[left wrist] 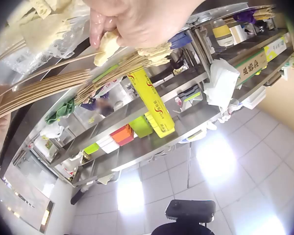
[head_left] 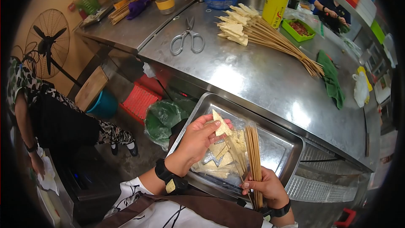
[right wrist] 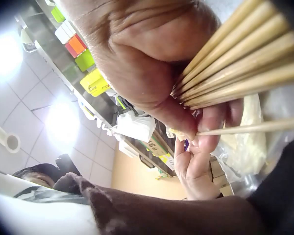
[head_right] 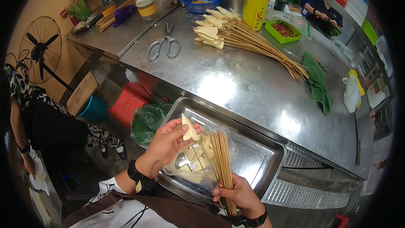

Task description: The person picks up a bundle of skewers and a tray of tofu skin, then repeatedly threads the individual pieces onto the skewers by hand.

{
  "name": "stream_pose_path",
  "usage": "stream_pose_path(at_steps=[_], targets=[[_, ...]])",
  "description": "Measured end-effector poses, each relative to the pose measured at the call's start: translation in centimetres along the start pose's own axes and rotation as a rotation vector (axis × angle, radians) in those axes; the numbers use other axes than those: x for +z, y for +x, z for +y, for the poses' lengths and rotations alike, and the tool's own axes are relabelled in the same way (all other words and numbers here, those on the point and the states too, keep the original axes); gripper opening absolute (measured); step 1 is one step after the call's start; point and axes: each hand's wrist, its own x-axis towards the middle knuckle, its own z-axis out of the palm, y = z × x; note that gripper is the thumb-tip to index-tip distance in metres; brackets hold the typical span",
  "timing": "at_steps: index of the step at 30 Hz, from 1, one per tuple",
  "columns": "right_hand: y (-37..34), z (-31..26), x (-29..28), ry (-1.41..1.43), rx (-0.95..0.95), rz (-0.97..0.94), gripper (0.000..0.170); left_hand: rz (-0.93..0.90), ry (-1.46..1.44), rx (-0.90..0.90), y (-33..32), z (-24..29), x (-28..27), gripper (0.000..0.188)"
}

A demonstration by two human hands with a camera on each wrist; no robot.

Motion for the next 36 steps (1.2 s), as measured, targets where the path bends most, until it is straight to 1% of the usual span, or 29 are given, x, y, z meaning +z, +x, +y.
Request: stream_pose_path(at_steps=[10, 16, 18, 24, 27, 31, 33, 34, 36], targets=[[0.1, 0.0, 0.2, 0.013, 0.014, 0.031, 0.015, 0.012, -0.004, 0.036, -0.3, 0.2, -0.1, 0.028], [0.2, 0.1, 0.1, -0.021, -0.006, 0.035, 0.015, -0.023, 0.039, 0.055, -0.6, 0.2, 0.1, 0.028], [0.3, 0.2, 0.0, -0.018, -0.010, 0.030, 0.016, -0.061, 0.058, 0.073, -0.6, -0.2, 0.1, 0.028], [0.3, 0.5, -0.2, 0.010, -0.032, 0.037, 0.015, -0.067, 0.106, 0.094, -1.0, -0.7, 0.3, 0.028], [0.3, 0.3, 0.0, 0.018, -0.032, 0.052, 0.015, -0.094, 0.112, 0.103, -0.8, -1.9, -0.3, 0.029], [0.4, 0.5, -0.2, 0.028, -0.041, 0.042, 0.014, -0.108, 0.049, 0.100, -1.2, -2.1, 0.2, 0.030], [0.4, 0.2, 0.1, 0.018, -0.017, 0.081, 0.017, -0.169, 0.053, 0.109, -1.3, -2.4, 0.1, 0.030], [0.3, 0.1, 0.2, 0.019, -0.015, 0.082, 0.017, -0.168, 0.053, 0.108, -1.3, -2.4, 0.1, 0.030], [0.3, -0.1, 0.4, 0.032, -0.008, 0.091, 0.016, -0.151, 0.107, 0.059, -1.5, -2.3, 0.2, 0.030]])
